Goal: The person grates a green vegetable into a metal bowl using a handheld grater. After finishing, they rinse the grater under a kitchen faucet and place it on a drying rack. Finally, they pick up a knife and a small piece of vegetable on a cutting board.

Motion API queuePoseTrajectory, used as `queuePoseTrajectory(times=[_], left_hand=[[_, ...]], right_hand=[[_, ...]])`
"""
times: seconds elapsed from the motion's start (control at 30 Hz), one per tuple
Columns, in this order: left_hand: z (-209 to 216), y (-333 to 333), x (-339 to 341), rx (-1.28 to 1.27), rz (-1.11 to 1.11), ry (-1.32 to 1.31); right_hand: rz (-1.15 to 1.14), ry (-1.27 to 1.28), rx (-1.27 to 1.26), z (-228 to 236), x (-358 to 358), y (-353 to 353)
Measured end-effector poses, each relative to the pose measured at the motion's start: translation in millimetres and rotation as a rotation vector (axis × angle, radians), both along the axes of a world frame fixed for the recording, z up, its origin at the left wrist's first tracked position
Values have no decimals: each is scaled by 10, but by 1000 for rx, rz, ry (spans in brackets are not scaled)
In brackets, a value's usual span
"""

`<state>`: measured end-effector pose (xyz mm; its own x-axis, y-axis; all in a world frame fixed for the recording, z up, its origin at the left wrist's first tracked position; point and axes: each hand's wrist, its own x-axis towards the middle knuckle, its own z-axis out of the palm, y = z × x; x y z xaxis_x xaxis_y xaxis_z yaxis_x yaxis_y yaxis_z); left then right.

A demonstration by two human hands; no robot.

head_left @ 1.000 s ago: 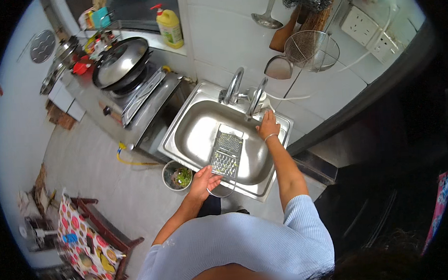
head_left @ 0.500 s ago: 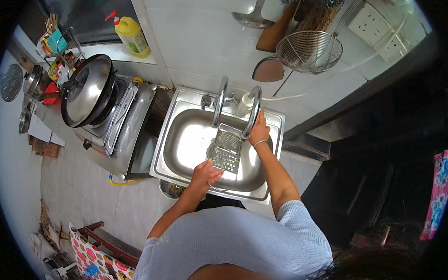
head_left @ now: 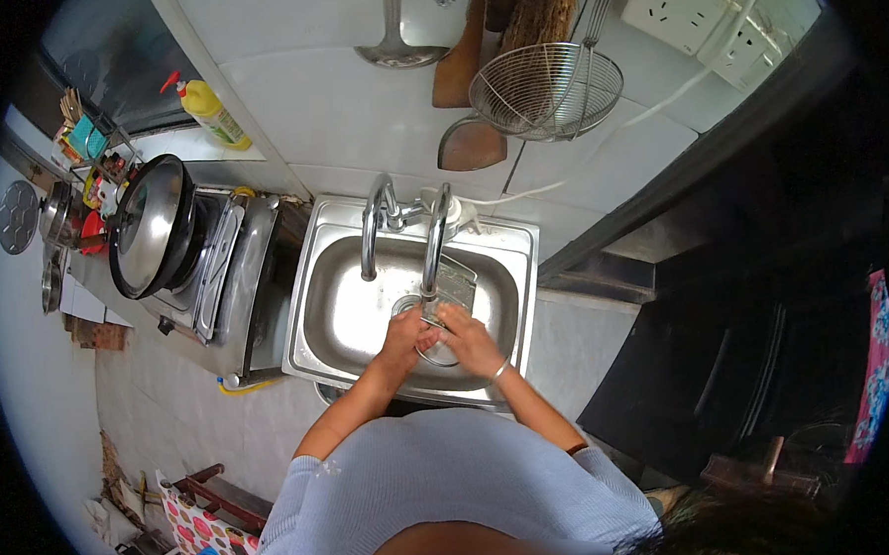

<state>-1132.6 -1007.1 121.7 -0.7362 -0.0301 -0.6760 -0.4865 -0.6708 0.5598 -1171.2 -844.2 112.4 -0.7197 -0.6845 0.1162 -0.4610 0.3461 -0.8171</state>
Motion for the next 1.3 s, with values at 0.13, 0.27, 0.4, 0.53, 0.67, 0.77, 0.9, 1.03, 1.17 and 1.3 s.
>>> queuePoseTrajectory(times=[0.13, 0.27, 0.4, 0.53, 0.67, 0.77, 0.9, 1.03, 1.17, 1.3], left_hand=[[-43, 35, -40, -199, 19, -9], [23, 80, 20, -213, 15, -31], [-26, 46, 126, -273, 75, -40], [-81, -38, 290, -319, 218, -103], [-143, -30, 302, -291, 309, -92], [-182, -56, 364, -321, 280, -105], [-215, -101, 450, -174, 288, -77], [-323, -96, 464, -125, 305, -84], [-225, -56, 454, -125, 333, -103], [-270, -49, 489, -62, 389, -128]], right_hand=[[-30, 85, 6, 119, 280, -155], [-14, 181, 41, -218, 108, -214], [-8, 121, 148, -437, -78, -311], [-48, 100, 254, -291, 89, -297], [147, 120, 244, -30, 378, -406], [112, 123, 332, -5, 374, -380], [-54, 3, 375, -174, 300, -132], [-52, 100, 399, 7, 440, -314], [22, 112, 421, 49, 582, -339], [-101, 37, 464, -14, 531, -108]])
